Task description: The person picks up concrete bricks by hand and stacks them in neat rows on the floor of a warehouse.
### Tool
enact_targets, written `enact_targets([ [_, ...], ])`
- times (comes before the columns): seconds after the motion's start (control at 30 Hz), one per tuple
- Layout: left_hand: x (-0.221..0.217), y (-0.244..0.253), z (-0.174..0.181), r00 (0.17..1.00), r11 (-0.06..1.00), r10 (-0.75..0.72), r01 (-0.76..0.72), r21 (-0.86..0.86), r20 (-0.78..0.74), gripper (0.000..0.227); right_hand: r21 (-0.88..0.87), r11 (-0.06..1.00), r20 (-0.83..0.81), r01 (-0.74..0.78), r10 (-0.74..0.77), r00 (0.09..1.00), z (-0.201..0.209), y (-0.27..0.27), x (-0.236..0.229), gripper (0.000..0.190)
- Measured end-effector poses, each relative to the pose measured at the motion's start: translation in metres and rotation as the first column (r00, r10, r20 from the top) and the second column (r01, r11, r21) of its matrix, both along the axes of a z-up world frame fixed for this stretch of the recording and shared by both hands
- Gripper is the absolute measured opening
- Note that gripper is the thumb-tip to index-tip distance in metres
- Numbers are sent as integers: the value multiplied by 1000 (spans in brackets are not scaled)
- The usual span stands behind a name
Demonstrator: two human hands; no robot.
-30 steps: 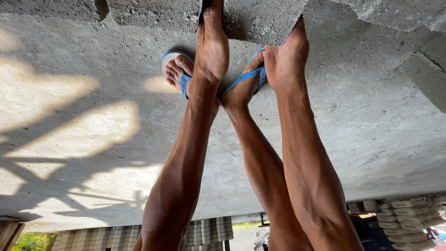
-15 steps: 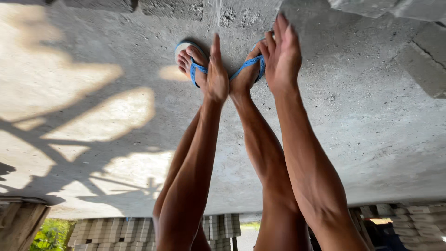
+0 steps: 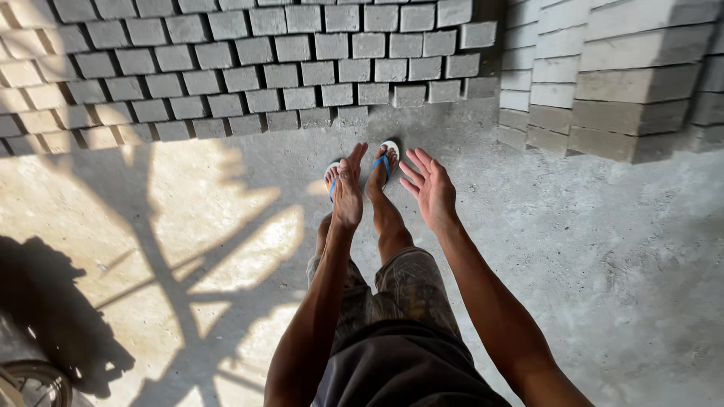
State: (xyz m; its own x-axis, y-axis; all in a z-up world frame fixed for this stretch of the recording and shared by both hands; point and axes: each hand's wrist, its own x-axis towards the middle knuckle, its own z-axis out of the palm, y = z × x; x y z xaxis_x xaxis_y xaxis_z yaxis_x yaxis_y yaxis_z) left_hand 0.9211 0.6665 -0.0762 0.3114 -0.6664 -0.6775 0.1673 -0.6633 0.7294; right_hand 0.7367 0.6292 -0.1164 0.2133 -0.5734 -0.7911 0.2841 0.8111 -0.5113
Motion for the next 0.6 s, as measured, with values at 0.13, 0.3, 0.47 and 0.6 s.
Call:
enact_targets([
  [0.13,2,-6,72,992,906,-65,12,-422,-110,64,-176,980,79,95,-82,994,82,-9,7,57],
  [0.3,-34,-1,120,975,782,-213,212,-586,68,71,-174,945,195,277,-243,950,131,31,4,56],
  [0.47,-117,14,115,773,513,-497,628,-586,393,66,-136,905,342,403,-339,876,173,75,-26,63],
  [0.6,-187,25,118,405,180,-507,913,-367,761,63,-41,813,362,581,-530,767,245,73,-100,71],
])
